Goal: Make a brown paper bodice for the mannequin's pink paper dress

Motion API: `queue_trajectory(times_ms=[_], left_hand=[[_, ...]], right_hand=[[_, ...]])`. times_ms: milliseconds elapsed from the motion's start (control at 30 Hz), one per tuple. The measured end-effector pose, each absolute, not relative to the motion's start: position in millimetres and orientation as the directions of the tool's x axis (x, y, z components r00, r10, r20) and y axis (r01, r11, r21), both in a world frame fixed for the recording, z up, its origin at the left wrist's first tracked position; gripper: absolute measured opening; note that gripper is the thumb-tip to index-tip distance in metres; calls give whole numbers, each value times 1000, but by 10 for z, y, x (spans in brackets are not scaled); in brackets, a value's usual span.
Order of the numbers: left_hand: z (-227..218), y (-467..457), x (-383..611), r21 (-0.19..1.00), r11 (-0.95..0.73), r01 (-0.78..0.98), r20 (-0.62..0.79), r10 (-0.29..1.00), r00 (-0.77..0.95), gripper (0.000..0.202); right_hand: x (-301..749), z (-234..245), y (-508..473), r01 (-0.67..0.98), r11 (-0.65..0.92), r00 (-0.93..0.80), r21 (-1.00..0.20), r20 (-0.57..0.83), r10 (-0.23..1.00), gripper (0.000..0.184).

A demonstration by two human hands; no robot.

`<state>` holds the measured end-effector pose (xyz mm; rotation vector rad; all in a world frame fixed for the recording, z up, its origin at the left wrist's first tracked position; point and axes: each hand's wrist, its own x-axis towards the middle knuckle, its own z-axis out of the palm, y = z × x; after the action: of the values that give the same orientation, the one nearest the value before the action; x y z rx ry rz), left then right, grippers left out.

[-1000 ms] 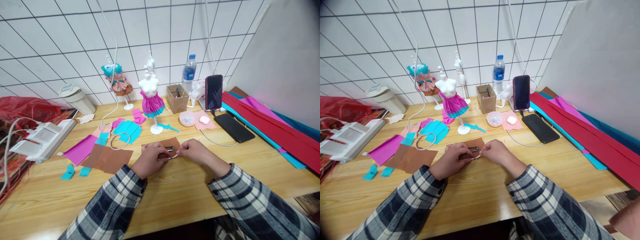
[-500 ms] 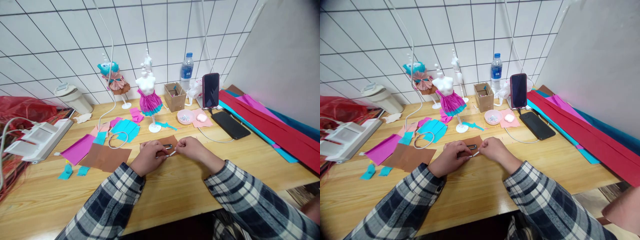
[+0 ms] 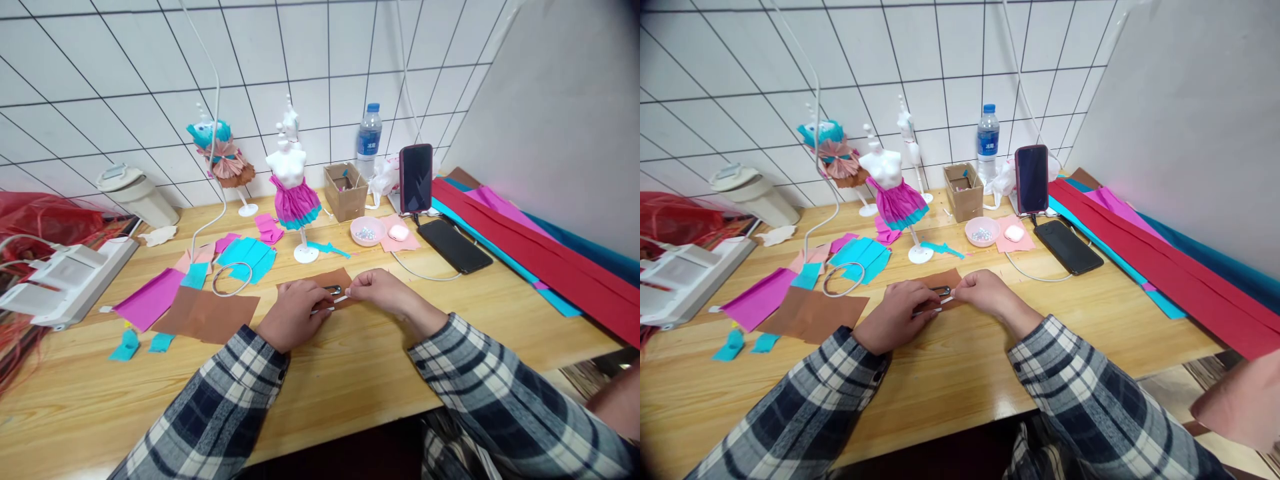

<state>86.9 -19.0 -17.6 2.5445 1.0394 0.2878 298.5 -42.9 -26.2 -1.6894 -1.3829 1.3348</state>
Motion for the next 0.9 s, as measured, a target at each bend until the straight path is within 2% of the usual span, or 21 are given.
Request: queue_trajectory(times_ms=[233, 467, 767, 900], left_hand=[[-182, -192, 855, 401, -671, 623, 43, 693, 719, 19], [-202, -186, 850, 384, -689, 615, 62, 683, 727, 18], [-219, -185, 856, 368, -690, 623, 64, 687, 723, 18], [-221, -184, 854, 366, -694, 619, 66, 684, 727, 19]], right_hand=[[2956, -299, -422, 462, -324, 26, -826, -352, 936, 20], [2968, -298, -432, 436, -331, 11, -837, -363, 932, 23], [2946, -358, -418, 535, -324, 56, -780, -350, 935, 15], [2957, -337, -424, 524, -325, 43, -787, -356, 933, 17]])
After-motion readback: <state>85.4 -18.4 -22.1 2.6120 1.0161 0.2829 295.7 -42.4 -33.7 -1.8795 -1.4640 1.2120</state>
